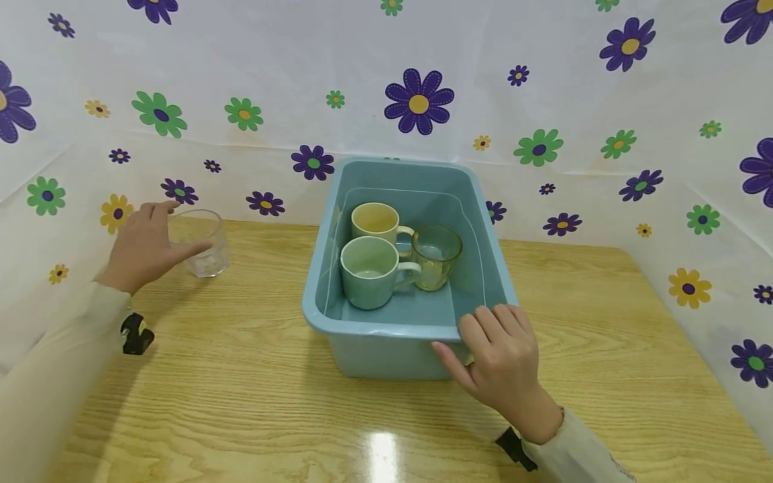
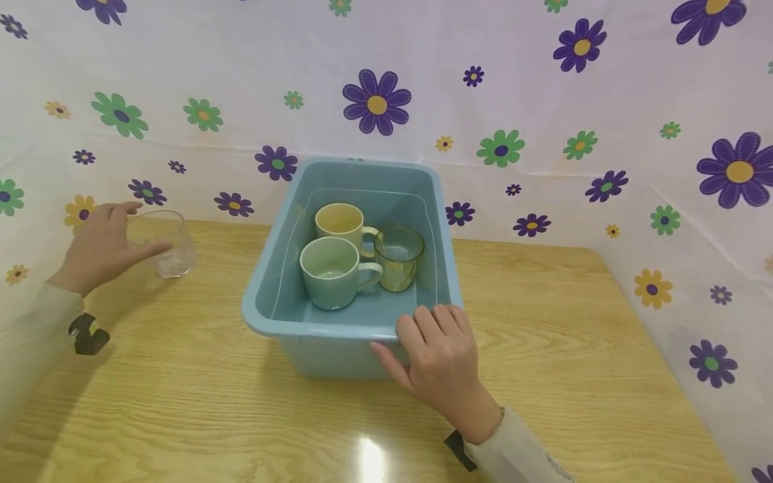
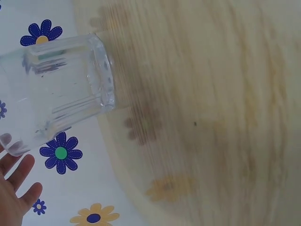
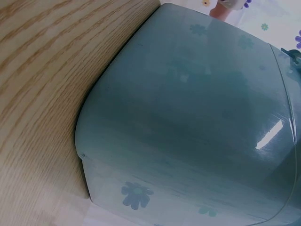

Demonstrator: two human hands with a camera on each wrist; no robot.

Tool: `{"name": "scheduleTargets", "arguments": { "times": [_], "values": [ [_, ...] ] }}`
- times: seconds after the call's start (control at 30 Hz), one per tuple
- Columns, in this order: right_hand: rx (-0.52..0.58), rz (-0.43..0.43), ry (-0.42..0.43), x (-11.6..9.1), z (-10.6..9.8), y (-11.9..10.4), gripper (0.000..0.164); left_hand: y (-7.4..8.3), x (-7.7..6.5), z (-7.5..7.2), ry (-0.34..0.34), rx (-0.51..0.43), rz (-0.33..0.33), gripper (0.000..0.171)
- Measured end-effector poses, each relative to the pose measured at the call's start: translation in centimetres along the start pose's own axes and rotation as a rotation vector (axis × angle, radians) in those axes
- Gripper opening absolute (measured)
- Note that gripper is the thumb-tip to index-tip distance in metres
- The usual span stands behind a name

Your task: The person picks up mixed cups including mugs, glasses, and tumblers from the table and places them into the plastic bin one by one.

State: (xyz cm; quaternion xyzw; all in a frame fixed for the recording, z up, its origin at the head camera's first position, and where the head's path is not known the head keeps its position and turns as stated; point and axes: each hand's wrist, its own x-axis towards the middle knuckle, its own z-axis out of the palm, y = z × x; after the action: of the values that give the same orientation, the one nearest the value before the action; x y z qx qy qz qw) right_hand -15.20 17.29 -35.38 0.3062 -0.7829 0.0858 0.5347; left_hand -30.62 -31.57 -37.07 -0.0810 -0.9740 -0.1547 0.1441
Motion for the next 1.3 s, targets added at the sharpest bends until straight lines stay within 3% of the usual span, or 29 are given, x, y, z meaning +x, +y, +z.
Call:
{"name": "scheduleTargets", "arguments": {
  "times": [0.13,0.4,0.7,0.9,1.13,1.3],
  "values": [
    [0.001,0.000,-0.005,0.0,0.0,0.0,0.052,-0.1,0.1,0.2,-0.041,-0.083,-0.049,0.090],
    [0.002,-0.009,0.008,0.1,0.1,0.0,0.053,-0.3,-0.1,0.7,-0.050,-0.270,-0.110,0.089],
    [0.005,-0.009,0.015,0.1,0.0,0.0,0.053,-0.3,-0.2,1.3,-0.119,-0.681,-0.265,0.094],
    [0.006,-0.007,0.016,0.1,0.0,0.1,0.052,-0.3,-0.2,1.9,-0.141,-0.875,-0.340,0.091],
    [0.009,-0.002,0.007,0.0,-0.1,0.1,0.052,-0.4,-0.5,2.6,-0.122,-1.014,-0.337,0.089],
    [0.005,-0.004,0.007,-0.1,-0.1,0.1,0.052,-0.4,-0.8,2.9,-0.126,-1.048,-0.349,0.093]
  ]
}}
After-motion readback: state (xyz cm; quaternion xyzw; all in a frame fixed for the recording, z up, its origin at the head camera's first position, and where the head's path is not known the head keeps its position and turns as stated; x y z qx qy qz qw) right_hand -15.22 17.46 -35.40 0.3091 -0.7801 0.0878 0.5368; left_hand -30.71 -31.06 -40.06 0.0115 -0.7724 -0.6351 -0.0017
